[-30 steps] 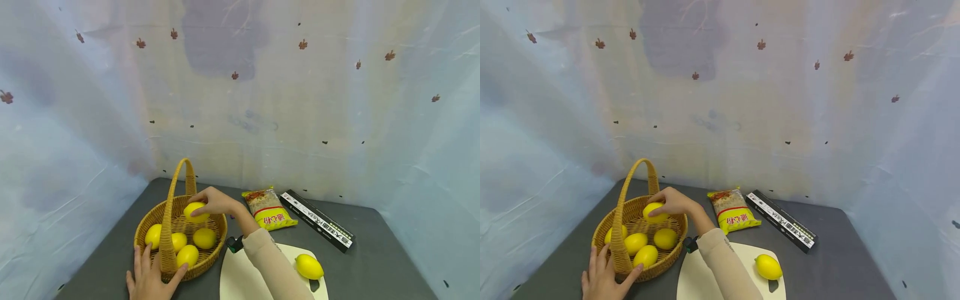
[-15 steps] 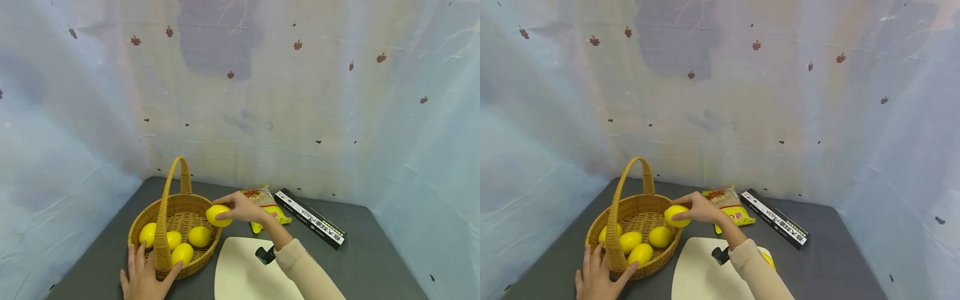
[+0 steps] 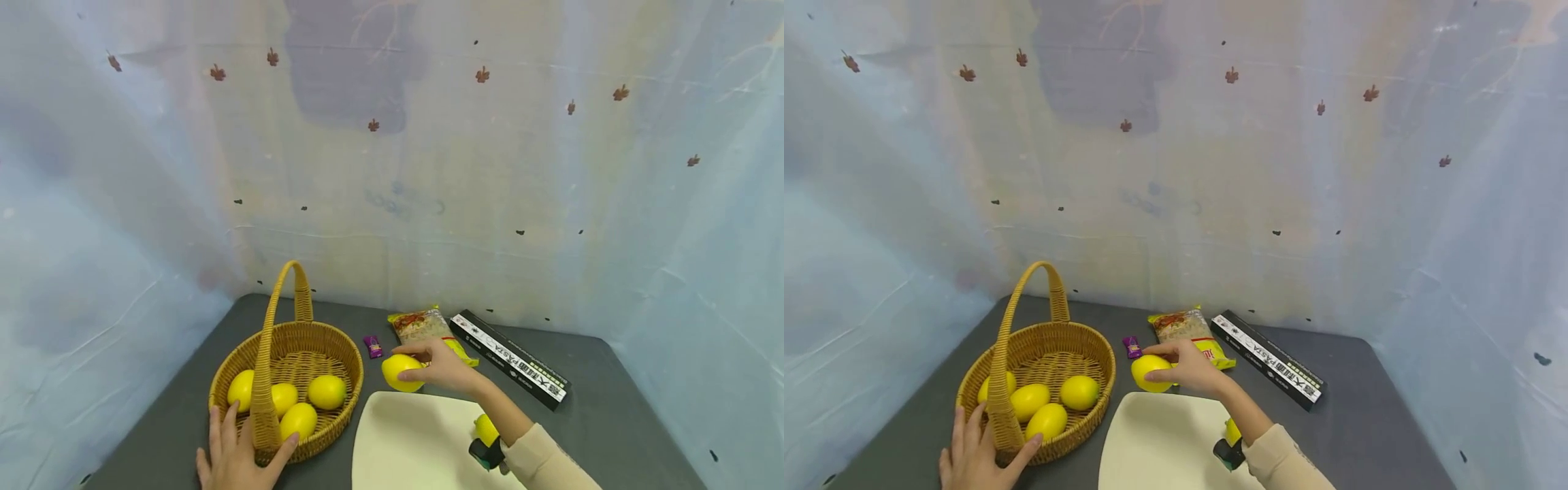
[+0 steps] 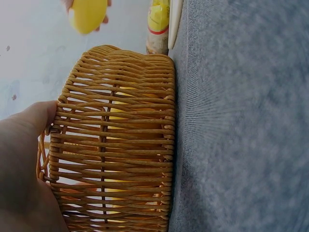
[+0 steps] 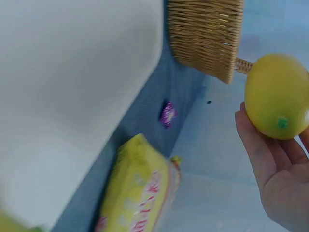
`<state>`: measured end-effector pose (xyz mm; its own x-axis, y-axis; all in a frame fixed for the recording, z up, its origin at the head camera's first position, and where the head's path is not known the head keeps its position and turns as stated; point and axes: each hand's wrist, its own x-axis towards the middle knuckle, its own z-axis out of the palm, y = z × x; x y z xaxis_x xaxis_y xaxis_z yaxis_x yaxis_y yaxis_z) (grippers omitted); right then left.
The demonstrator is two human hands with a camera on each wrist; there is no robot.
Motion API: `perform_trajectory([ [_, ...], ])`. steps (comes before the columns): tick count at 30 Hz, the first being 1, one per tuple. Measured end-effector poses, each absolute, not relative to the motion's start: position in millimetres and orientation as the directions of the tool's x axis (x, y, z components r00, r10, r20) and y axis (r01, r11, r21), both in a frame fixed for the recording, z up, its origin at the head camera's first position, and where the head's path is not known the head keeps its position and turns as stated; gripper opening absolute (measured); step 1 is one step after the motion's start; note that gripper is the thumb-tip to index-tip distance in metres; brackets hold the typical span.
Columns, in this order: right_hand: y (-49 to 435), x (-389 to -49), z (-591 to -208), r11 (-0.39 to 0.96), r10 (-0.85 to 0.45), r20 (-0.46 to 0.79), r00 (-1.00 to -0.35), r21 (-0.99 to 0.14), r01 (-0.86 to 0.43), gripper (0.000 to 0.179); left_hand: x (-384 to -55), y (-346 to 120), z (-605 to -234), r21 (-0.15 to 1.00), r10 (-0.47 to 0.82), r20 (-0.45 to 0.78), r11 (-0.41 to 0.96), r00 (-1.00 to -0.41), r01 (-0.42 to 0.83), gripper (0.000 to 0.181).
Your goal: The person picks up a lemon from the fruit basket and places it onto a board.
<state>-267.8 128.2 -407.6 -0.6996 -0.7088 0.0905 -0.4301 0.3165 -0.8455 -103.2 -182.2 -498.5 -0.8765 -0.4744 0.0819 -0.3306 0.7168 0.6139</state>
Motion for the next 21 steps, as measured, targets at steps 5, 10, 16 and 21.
perform_trajectory([
  [5, 151, -259, -418, 0.306, -0.688, 0.075, -0.722, -0.872, -0.381, 0.047, -104, -182, -500, 0.616, -0.478, 0.090, 0.716, -0.874, -0.328, 0.098],
  [10, 166, -247, -428, 0.328, -0.636, 0.040, -0.770, -0.890, -0.317, 0.047, -104, -182, -501, 0.615, -0.484, 0.094, 0.716, -0.870, -0.332, 0.099],
  [16, 175, -235, -439, 0.359, -0.581, 0.019, -0.814, -0.891, -0.277, 0.048, -103, -181, -501, 0.614, -0.493, 0.099, 0.714, -0.865, -0.337, 0.100],
  [21, 180, -231, -450, 0.365, -0.572, 0.012, -0.820, -0.891, -0.268, 0.046, -104, -182, -501, 0.599, -0.484, 0.108, 0.729, -0.868, -0.332, 0.099],
])
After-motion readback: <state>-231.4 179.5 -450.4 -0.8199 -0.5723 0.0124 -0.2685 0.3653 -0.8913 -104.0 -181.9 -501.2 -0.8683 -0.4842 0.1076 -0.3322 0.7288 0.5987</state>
